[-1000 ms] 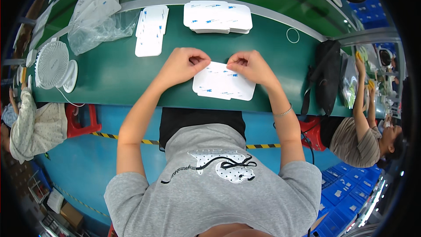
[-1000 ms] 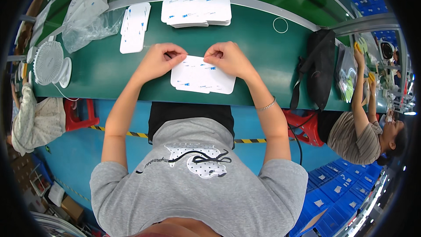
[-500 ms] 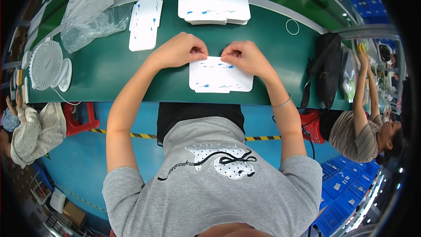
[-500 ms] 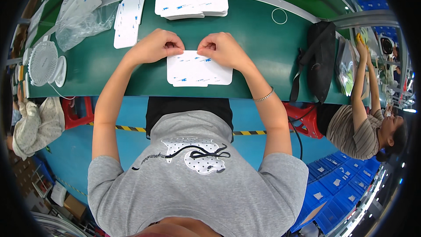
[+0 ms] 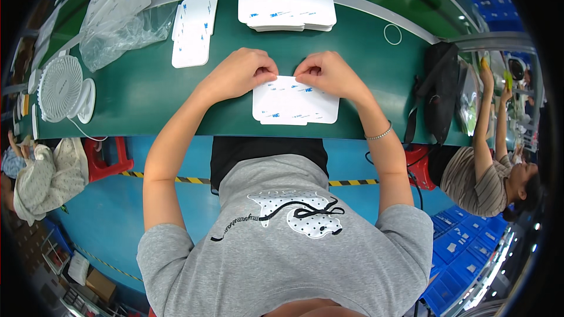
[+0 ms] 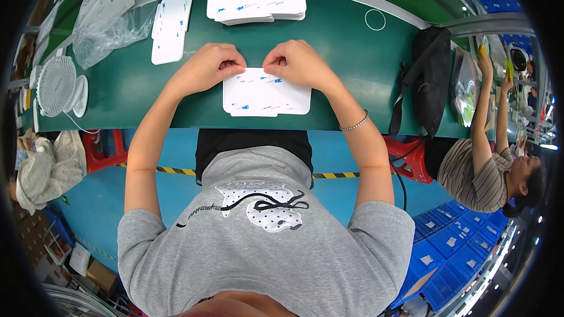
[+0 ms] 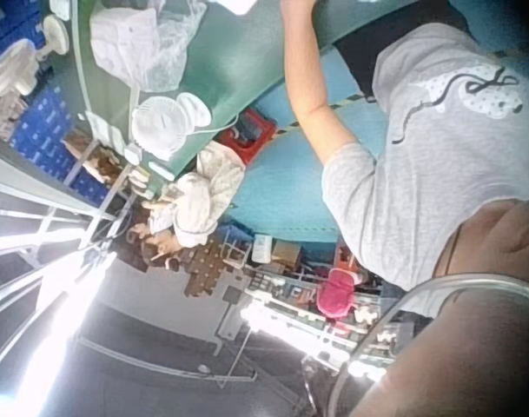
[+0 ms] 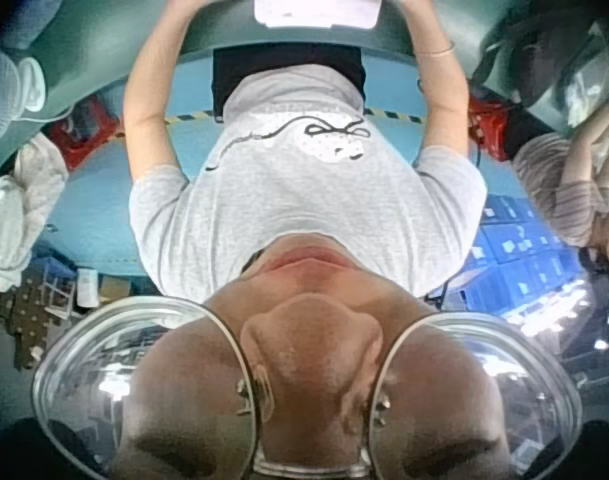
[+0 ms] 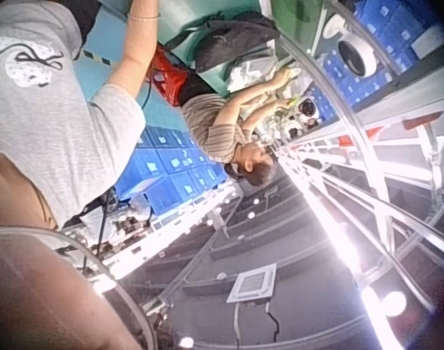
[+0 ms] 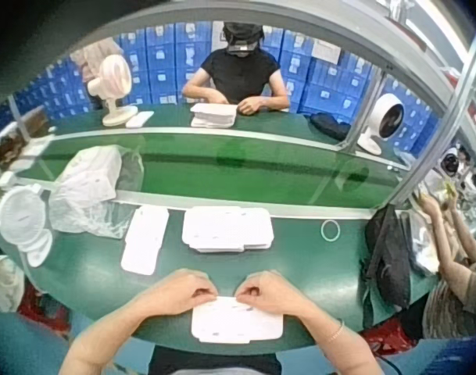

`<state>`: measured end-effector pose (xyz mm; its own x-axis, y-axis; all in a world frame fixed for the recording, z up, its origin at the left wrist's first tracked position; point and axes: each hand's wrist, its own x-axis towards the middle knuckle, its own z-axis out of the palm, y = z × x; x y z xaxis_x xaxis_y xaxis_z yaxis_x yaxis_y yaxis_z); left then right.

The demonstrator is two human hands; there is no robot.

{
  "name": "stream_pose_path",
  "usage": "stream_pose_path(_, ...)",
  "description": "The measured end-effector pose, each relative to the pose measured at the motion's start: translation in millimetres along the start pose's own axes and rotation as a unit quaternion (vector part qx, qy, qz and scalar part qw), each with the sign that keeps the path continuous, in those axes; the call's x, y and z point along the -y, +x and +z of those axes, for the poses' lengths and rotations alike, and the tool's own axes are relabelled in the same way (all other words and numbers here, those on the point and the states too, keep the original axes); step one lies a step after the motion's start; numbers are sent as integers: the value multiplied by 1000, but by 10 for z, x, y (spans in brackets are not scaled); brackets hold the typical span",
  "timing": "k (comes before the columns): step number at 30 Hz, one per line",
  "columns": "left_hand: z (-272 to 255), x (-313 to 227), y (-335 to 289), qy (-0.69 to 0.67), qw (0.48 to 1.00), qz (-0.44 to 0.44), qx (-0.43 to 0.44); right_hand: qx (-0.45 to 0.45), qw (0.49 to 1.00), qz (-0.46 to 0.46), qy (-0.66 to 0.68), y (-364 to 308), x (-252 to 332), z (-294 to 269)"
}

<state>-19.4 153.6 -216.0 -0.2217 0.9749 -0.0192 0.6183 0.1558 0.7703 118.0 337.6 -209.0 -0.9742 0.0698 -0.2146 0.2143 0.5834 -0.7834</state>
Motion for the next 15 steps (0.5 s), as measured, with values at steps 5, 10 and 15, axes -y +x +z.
stream_pose_path(5,-28,16,67,-9,1000,13,24,-22,1000,-11,6,-19,-39,30)
stream_pose_path(10,-65,-54,87,1,999,-23,45,-24,999,-25,-7,-21,-14,32)
stream_pose_path(15,-7,-22,58,8,1000,26,10,-19,999,-25,-12,-12,-4,11)
